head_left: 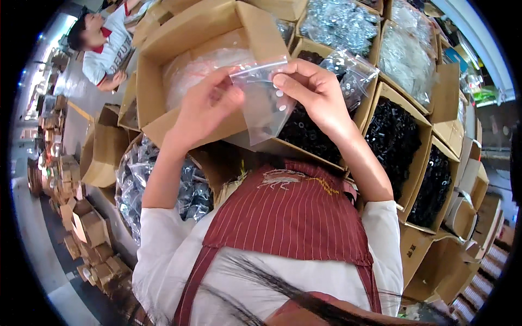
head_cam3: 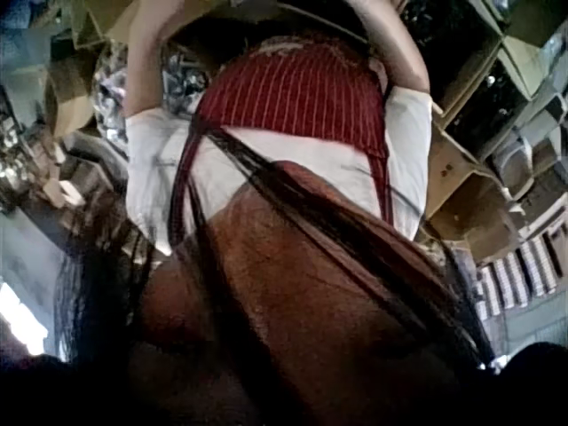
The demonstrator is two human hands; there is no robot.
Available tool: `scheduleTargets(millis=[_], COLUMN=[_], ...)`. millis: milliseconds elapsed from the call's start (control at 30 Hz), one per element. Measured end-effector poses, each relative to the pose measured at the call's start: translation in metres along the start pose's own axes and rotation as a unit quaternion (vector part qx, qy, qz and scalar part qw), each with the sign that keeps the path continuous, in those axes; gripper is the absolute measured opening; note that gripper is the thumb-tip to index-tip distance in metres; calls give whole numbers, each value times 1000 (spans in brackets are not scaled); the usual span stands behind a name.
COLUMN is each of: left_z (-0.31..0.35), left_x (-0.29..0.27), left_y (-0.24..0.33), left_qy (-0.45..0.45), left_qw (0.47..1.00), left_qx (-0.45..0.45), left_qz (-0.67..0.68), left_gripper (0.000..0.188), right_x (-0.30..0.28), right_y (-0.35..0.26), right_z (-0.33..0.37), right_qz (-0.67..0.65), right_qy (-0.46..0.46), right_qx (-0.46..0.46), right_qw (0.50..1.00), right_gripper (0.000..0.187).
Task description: Sorting small black plastic or rubber parts from boxes into small plastic bags.
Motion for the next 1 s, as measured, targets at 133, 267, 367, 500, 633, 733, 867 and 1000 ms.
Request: scheduleTargets(millis=[133,267,367,500,633,733,867,1000], left_z=[6,12,30,55,70,66,67,60], left_x=[10,-11,-23,-43,-57,-57,-54,-33], left_y=[-3,-14,-18,-16,-36,-40,-32,-32], left_qy=[71,105,162,211,161,136,138,133], left_qw=[990,994,986,977,980,979,989,979], left_qx=[111,10,30,7,-34,-13,36,64], left_qz=[-47,35,-21,-11,108,152,26,-140], left_gripper=[50,25,12,12,15,12,15,25], right_x=[17,34,53,78,106,105,97,80], right_y=[11,18,22,20,22,40,37,6], right_z=[-8,-17,-22,-18,-9,-3,-3,-3], right_qz=[20,17,-1,-111,-162,-190,-80,182], right_qy=[-40,-111,-144,-222,-189,-135,-136,-154], right_qx=[37,98,134,259,286,291,275,-118], right_qw=[998,989,980,933,925,928,948,964], right_gripper=[15,14,19,23,18,21,28,45])
Point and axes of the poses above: each hand's wrist, its own z-axis away from the middle knuckle, its own x-axis out of the palm, y = z × x, the point moved 1 cm from there along -z, towards the middle knuckle, and after that the axes turned 12 degrees about -x, right-handed, at the moved point
